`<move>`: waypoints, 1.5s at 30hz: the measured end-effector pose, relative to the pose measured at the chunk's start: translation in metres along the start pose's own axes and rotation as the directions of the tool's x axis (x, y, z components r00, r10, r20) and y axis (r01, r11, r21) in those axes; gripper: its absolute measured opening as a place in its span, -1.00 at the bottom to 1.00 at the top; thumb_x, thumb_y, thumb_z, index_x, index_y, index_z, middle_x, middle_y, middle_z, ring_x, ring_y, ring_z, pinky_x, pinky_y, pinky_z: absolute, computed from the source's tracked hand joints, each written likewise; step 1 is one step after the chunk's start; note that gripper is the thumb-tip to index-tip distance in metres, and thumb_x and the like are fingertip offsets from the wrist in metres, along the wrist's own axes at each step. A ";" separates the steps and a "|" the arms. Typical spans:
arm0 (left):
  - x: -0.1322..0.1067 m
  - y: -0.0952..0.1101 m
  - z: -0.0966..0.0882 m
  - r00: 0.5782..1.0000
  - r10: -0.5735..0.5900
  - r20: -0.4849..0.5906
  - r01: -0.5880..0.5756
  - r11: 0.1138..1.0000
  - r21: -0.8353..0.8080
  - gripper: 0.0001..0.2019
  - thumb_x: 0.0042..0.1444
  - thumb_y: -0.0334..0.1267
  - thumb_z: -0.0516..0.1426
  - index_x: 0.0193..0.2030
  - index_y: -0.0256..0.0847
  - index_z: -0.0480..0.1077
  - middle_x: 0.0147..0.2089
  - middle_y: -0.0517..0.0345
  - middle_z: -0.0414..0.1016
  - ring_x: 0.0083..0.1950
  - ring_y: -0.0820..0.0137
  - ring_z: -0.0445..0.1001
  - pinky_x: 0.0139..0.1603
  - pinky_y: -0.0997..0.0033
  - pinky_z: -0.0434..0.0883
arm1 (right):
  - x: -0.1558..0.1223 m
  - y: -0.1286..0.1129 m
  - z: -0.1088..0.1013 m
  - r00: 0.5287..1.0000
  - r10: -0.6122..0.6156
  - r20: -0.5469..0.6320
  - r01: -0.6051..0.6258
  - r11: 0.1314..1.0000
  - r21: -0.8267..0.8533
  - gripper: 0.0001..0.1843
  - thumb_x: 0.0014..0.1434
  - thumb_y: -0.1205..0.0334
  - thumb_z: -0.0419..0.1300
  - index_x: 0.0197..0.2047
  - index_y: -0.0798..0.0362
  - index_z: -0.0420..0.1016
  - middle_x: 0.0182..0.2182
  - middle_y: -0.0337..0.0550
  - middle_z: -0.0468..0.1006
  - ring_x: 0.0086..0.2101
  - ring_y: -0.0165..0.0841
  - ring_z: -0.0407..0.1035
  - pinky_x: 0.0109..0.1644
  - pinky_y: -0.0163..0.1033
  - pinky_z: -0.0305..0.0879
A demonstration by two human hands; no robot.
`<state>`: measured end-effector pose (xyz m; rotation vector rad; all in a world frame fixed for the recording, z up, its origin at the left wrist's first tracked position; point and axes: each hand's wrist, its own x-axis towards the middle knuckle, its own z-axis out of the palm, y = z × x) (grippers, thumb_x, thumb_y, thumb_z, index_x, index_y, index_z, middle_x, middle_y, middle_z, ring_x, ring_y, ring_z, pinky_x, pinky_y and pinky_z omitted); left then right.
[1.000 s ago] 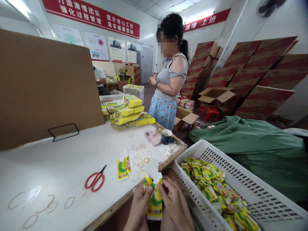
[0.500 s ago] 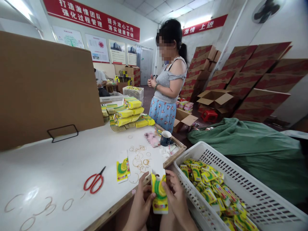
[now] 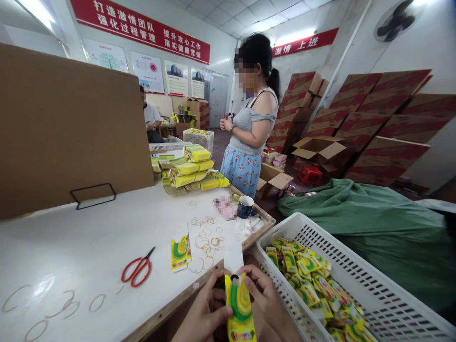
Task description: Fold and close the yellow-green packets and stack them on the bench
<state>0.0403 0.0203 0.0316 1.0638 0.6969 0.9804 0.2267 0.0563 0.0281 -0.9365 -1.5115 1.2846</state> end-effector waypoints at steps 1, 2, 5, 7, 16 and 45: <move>-0.001 -0.002 0.000 1.000 -0.007 0.014 0.008 1.000 -0.027 -0.39 0.00 -0.13 0.33 0.15 -0.09 0.18 -0.21 0.06 0.53 -0.27 0.32 0.54 -0.31 0.44 0.36 | 0.000 -0.001 0.000 1.000 0.004 0.016 -0.004 1.000 -0.014 -0.64 0.28 -0.08 0.10 -0.20 0.05 0.50 -0.43 -0.18 0.48 -0.42 -0.35 0.37 -0.35 -0.31 0.29; -0.001 -0.004 0.000 1.000 -0.012 0.024 0.013 0.999 -0.044 -0.42 -0.01 -0.14 0.34 0.11 -0.10 0.20 -0.23 0.09 0.52 -0.31 0.35 0.53 -0.35 0.48 0.33 | 0.001 -0.002 0.000 1.000 -0.002 0.027 0.003 0.999 -0.034 -0.64 0.28 -0.07 0.10 -0.26 0.06 0.50 -0.45 -0.20 0.46 -0.43 -0.36 0.34 -0.36 -0.32 0.26; -0.002 -0.008 -0.001 0.999 -0.020 0.028 0.021 0.998 -0.054 -0.45 -0.02 -0.12 0.34 0.05 -0.11 0.21 -0.24 0.12 0.50 -0.32 0.37 0.52 -0.38 0.51 0.31 | 0.003 -0.004 0.001 0.997 -0.071 0.036 0.074 0.993 -0.096 -0.63 0.29 -0.02 0.11 -0.40 0.07 0.49 -0.44 -0.18 0.43 -0.37 -0.35 0.34 -0.29 -0.30 0.26; -0.003 -0.008 -0.001 1.000 -0.023 0.014 0.024 0.999 -0.040 -0.47 -0.02 -0.12 0.34 0.02 -0.11 0.21 -0.22 0.11 0.49 -0.30 0.36 0.52 -0.37 0.49 0.33 | 0.004 -0.001 0.002 0.994 -0.103 0.023 0.105 0.988 -0.110 -0.66 0.28 0.02 0.13 -0.40 0.06 0.50 -0.39 -0.15 0.45 -0.31 -0.32 0.37 -0.23 -0.28 0.28; -0.002 -0.014 -0.002 0.993 0.001 -0.122 0.003 0.999 0.038 -0.21 0.04 -0.12 0.29 0.32 -0.02 -0.04 -0.06 -0.04 0.49 -0.14 0.20 0.54 -0.19 0.28 0.44 | 0.007 0.005 -0.002 0.995 -0.095 0.013 0.096 0.991 -0.097 -0.71 0.29 0.03 0.13 -0.13 0.01 0.58 -0.27 -0.08 0.53 -0.23 -0.26 0.43 -0.13 -0.22 0.35; 0.003 -0.007 0.003 0.986 0.064 -0.157 -0.005 0.936 0.351 -0.41 0.13 -0.32 0.12 0.33 -0.15 0.17 0.04 -0.09 0.50 -0.03 0.22 0.52 -0.01 0.25 0.46 | 0.002 0.015 0.003 0.994 0.101 -0.031 -0.106 0.934 -0.341 -0.63 0.05 0.33 0.19 -0.03 -0.01 0.36 -0.50 -0.36 0.45 -0.49 -0.41 0.32 -0.40 -0.36 0.19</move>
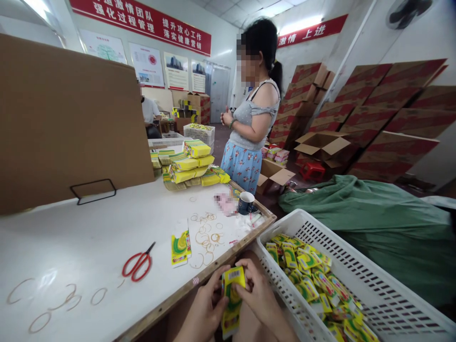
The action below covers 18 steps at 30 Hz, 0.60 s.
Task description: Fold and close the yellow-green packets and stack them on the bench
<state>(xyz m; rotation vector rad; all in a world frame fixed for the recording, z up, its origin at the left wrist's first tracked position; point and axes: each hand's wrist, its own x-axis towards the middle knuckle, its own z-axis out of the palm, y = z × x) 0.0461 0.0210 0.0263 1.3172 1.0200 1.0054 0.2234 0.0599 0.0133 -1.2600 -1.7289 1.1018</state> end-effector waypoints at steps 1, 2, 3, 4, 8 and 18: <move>0.000 0.001 -0.002 1.000 0.002 -0.006 -0.002 1.000 -0.026 -0.43 0.15 -0.27 0.13 0.32 -0.16 0.18 0.04 -0.10 0.50 -0.02 0.21 0.52 -0.01 0.24 0.46 | 0.000 0.001 -0.001 1.000 -0.027 -0.012 0.027 1.000 0.011 -0.62 0.07 0.28 0.22 0.00 0.00 0.40 -0.51 -0.35 0.45 -0.49 -0.40 0.32 -0.40 -0.36 0.21; 0.000 0.002 -0.003 1.000 0.008 -0.007 -0.008 0.998 -0.056 -0.43 0.15 -0.23 0.15 0.31 -0.17 0.19 0.03 -0.11 0.50 -0.01 0.19 0.52 -0.01 0.23 0.46 | 0.001 0.002 -0.003 0.998 -0.058 -0.027 0.058 0.998 0.023 -0.62 0.09 0.23 0.24 0.01 0.00 0.43 -0.50 -0.32 0.46 -0.48 -0.39 0.32 -0.39 -0.35 0.23; 0.000 0.003 -0.005 1.000 0.017 -0.006 -0.017 0.996 -0.085 -0.43 0.15 -0.19 0.16 0.30 -0.17 0.20 0.02 -0.11 0.51 -0.01 0.17 0.51 -0.02 0.22 0.47 | 0.001 0.003 -0.005 0.995 -0.086 -0.045 0.087 0.996 0.035 -0.62 0.11 0.17 0.26 0.02 0.00 0.46 -0.45 -0.28 0.49 -0.46 -0.38 0.33 -0.38 -0.34 0.26; 0.000 0.004 -0.005 1.000 0.028 -0.007 -0.029 0.994 -0.108 -0.42 0.14 -0.16 0.18 0.30 -0.17 0.22 0.01 -0.11 0.52 -0.01 0.16 0.51 -0.02 0.21 0.47 | 0.001 0.004 -0.006 0.992 -0.106 -0.063 0.109 0.993 0.050 -0.63 0.13 0.12 0.26 0.02 0.00 0.49 -0.38 -0.22 0.53 -0.44 -0.37 0.35 -0.36 -0.32 0.29; 0.003 0.005 -0.001 0.999 0.045 -0.017 -0.047 0.990 -0.136 -0.46 0.13 -0.12 0.20 0.25 -0.15 0.26 0.02 -0.10 0.53 -0.01 0.16 0.52 -0.01 0.20 0.47 | -0.003 0.007 -0.003 0.990 -0.087 -0.113 0.108 0.975 0.192 -0.64 0.20 0.04 0.22 0.00 0.01 0.50 -0.18 -0.07 0.57 -0.32 -0.30 0.45 -0.24 -0.25 0.40; 0.016 0.001 0.013 0.966 0.121 -0.229 -0.104 0.991 0.087 -0.67 0.13 -0.16 0.17 0.03 -0.18 0.48 0.05 -0.08 0.56 0.09 0.12 0.50 0.16 0.12 0.41 | -0.008 -0.001 0.008 0.974 0.010 -0.227 0.075 0.930 0.359 -0.68 0.14 -0.03 0.28 -0.17 0.03 0.55 -0.25 -0.09 0.60 -0.20 -0.22 0.49 -0.11 -0.22 0.44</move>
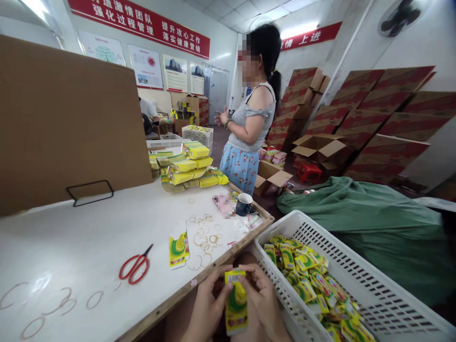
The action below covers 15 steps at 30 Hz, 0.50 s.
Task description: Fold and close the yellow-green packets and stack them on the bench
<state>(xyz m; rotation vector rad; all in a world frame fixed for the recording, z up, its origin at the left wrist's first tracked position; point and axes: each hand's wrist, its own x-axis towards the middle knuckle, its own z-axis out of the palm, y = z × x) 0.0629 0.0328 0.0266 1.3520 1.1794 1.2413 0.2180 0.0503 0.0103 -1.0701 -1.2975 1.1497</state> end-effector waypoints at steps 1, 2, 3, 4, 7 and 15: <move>0.000 0.000 0.001 1.000 0.004 -0.006 -0.004 1.000 -0.002 -0.67 0.11 -0.18 0.18 0.02 -0.18 0.47 0.04 -0.08 0.56 0.06 0.13 0.51 0.14 0.13 0.42 | 0.000 -0.002 0.002 1.000 -0.004 0.000 0.004 1.000 0.006 -0.67 0.15 -0.04 0.28 -0.17 0.04 0.56 -0.25 -0.08 0.61 -0.21 -0.22 0.50 -0.12 -0.22 0.44; 0.001 -0.001 0.002 1.000 0.007 -0.013 -0.007 1.000 0.002 -0.67 0.10 -0.20 0.19 0.01 -0.19 0.47 0.04 -0.08 0.56 0.03 0.14 0.53 0.12 0.14 0.44 | 0.000 -0.005 0.003 1.000 -0.009 0.003 0.009 1.000 0.014 -0.67 0.16 -0.04 0.26 -0.17 0.04 0.56 -0.25 -0.07 0.61 -0.22 -0.22 0.50 -0.12 -0.21 0.44; 0.001 0.000 0.002 1.000 0.008 -0.021 -0.008 1.000 0.009 -0.68 0.08 -0.22 0.20 0.00 -0.19 0.47 0.03 -0.07 0.56 0.01 0.15 0.53 0.11 0.14 0.44 | -0.001 -0.007 0.005 1.000 -0.013 0.007 0.012 1.000 0.023 -0.67 0.17 -0.05 0.25 -0.18 0.04 0.57 -0.26 -0.07 0.61 -0.22 -0.21 0.50 -0.12 -0.21 0.44; 0.000 0.000 0.003 0.999 0.007 -0.031 -0.007 1.000 0.020 -0.69 0.07 -0.23 0.21 -0.02 -0.20 0.47 0.03 -0.08 0.56 0.00 0.15 0.54 0.11 0.14 0.44 | -0.001 -0.008 0.006 1.000 -0.015 0.010 0.015 0.999 0.030 -0.67 0.18 -0.05 0.24 -0.19 0.03 0.58 -0.26 -0.07 0.61 -0.22 -0.21 0.50 -0.11 -0.20 0.44; -0.001 0.002 0.004 0.999 0.001 -0.043 0.000 1.000 0.020 -0.70 0.06 -0.23 0.22 -0.05 -0.20 0.48 0.02 -0.07 0.57 0.00 0.15 0.54 0.10 0.16 0.44 | -0.001 -0.010 0.007 1.000 -0.008 0.015 0.007 1.000 0.023 -0.67 0.19 -0.07 0.22 -0.19 0.03 0.59 -0.26 -0.06 0.62 -0.22 -0.20 0.51 -0.11 -0.19 0.45; -0.004 0.009 -0.001 0.996 -0.007 -0.094 0.008 1.000 0.017 -0.67 0.11 -0.03 0.19 -0.09 -0.18 0.55 -0.04 -0.05 0.62 0.03 0.13 0.55 0.12 0.18 0.44 | 0.000 -0.008 0.004 1.000 -0.014 -0.003 0.014 1.000 -0.006 -0.63 0.14 -0.10 0.25 -0.22 0.04 0.59 -0.28 -0.05 0.63 -0.24 -0.20 0.51 -0.12 -0.18 0.46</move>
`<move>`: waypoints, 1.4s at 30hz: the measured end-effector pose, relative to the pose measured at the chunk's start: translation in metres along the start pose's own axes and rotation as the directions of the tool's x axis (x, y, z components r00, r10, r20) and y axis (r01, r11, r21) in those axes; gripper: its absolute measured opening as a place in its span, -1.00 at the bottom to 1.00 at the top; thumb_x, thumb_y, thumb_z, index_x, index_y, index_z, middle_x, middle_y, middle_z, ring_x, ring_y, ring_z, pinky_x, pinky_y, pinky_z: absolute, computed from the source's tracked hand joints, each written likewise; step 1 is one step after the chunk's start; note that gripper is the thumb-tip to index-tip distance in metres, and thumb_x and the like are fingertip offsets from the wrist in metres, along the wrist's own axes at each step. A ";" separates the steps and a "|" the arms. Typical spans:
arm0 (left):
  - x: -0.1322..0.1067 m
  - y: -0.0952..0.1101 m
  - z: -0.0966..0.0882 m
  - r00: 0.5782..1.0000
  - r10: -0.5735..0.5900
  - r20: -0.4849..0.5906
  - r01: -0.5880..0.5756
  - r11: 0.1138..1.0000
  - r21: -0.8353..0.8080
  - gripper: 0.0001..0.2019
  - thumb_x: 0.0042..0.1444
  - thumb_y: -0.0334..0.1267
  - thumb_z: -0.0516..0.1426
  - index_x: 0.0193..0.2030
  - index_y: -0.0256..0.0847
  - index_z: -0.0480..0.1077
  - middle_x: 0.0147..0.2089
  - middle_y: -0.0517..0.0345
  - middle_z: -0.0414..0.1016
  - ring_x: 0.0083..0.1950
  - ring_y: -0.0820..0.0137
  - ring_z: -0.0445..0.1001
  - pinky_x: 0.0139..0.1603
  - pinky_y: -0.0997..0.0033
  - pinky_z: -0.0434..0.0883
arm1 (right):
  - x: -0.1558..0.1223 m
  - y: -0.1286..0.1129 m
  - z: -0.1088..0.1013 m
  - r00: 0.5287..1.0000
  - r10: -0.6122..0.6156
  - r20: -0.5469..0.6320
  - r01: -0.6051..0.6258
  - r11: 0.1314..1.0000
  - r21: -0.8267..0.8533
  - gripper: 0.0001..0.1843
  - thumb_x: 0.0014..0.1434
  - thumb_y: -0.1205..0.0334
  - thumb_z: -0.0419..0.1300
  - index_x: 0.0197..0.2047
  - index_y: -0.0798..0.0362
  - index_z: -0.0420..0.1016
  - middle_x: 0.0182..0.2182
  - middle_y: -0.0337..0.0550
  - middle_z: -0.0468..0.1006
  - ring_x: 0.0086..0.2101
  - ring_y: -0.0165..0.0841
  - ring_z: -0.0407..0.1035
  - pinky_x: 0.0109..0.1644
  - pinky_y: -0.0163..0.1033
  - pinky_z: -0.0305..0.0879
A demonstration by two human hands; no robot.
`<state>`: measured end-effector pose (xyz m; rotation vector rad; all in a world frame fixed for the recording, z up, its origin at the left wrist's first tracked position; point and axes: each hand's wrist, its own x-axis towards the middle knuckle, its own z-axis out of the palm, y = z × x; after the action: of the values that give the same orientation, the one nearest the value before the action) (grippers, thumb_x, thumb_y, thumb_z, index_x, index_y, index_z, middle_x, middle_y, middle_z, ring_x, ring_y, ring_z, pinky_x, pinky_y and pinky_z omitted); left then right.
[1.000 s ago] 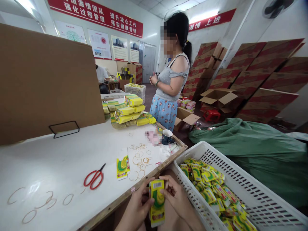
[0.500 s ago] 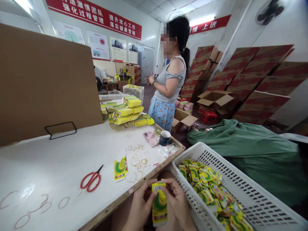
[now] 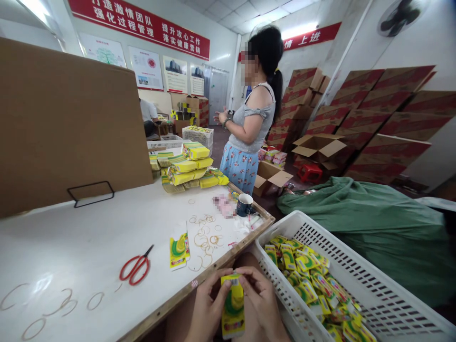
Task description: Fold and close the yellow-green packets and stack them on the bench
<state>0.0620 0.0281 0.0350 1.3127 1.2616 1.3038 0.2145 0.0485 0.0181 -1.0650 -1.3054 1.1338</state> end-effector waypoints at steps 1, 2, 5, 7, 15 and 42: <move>0.000 0.000 0.000 1.000 -0.013 -0.007 0.013 1.000 -0.010 -0.66 0.10 -0.02 0.19 -0.11 -0.18 0.56 -0.04 -0.05 0.62 0.02 0.12 0.55 0.12 0.18 0.44 | 0.000 0.000 0.001 1.000 -0.006 0.000 0.006 1.000 0.004 -0.64 0.14 -0.09 0.25 -0.23 0.04 0.59 -0.28 -0.05 0.63 -0.23 -0.20 0.51 -0.11 -0.19 0.45; 0.000 -0.001 -0.001 1.000 -0.025 -0.008 0.025 0.999 -0.025 -0.66 0.09 -0.01 0.20 -0.12 -0.18 0.57 -0.05 -0.06 0.63 0.02 0.12 0.56 0.11 0.18 0.45 | 0.000 0.001 0.002 1.000 -0.013 -0.002 0.013 1.000 0.009 -0.66 0.14 -0.08 0.26 -0.24 0.03 0.60 -0.28 -0.06 0.63 -0.22 -0.20 0.50 -0.10 -0.20 0.44; 0.001 -0.004 -0.001 0.999 -0.041 0.003 0.041 0.997 -0.068 -0.66 0.08 -0.01 0.20 -0.13 -0.19 0.57 -0.06 -0.08 0.63 -0.02 0.11 0.57 0.07 0.17 0.48 | 0.000 0.002 0.003 1.000 -0.018 -0.001 0.018 1.000 0.019 -0.68 0.14 -0.05 0.27 -0.25 0.04 0.60 -0.29 -0.05 0.62 -0.22 -0.20 0.50 -0.11 -0.20 0.43; 0.001 -0.006 -0.002 0.999 -0.036 0.005 0.036 0.998 -0.060 -0.67 0.08 -0.05 0.21 -0.10 -0.20 0.56 -0.05 -0.08 0.62 -0.02 0.12 0.57 0.08 0.14 0.47 | 0.000 0.002 0.003 1.000 -0.010 0.010 0.010 1.000 0.016 -0.70 0.16 -0.03 0.26 -0.23 0.04 0.59 -0.28 -0.05 0.62 -0.21 -0.20 0.50 -0.09 -0.19 0.43; 0.002 -0.008 0.002 0.999 -0.033 0.028 0.035 0.997 -0.075 -0.56 -0.04 -0.29 0.24 0.05 -0.15 0.47 0.12 -0.03 0.53 0.13 0.12 0.49 0.17 0.12 0.42 | 0.002 0.003 -0.001 1.000 0.011 0.018 -0.011 0.999 0.034 -0.71 0.16 -0.01 0.26 -0.22 0.04 0.57 -0.26 -0.06 0.61 -0.20 -0.19 0.50 -0.08 -0.18 0.44; 0.073 -0.049 -0.084 0.964 0.155 -0.216 0.100 0.541 0.835 -0.65 0.18 -0.31 0.08 0.11 -0.25 0.34 0.10 -0.16 0.46 0.13 0.10 0.45 0.10 0.11 0.40 | 0.030 0.007 -0.093 0.671 -0.350 -0.654 0.167 0.930 -0.327 -0.59 0.09 -0.04 0.26 -0.14 0.12 0.48 -0.11 0.05 0.49 -0.10 -0.19 0.39 -0.04 -0.08 0.35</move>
<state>-0.0302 0.0997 0.0008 1.8417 2.2552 0.8807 0.3056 0.0833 0.0154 -1.2690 -0.9259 0.2662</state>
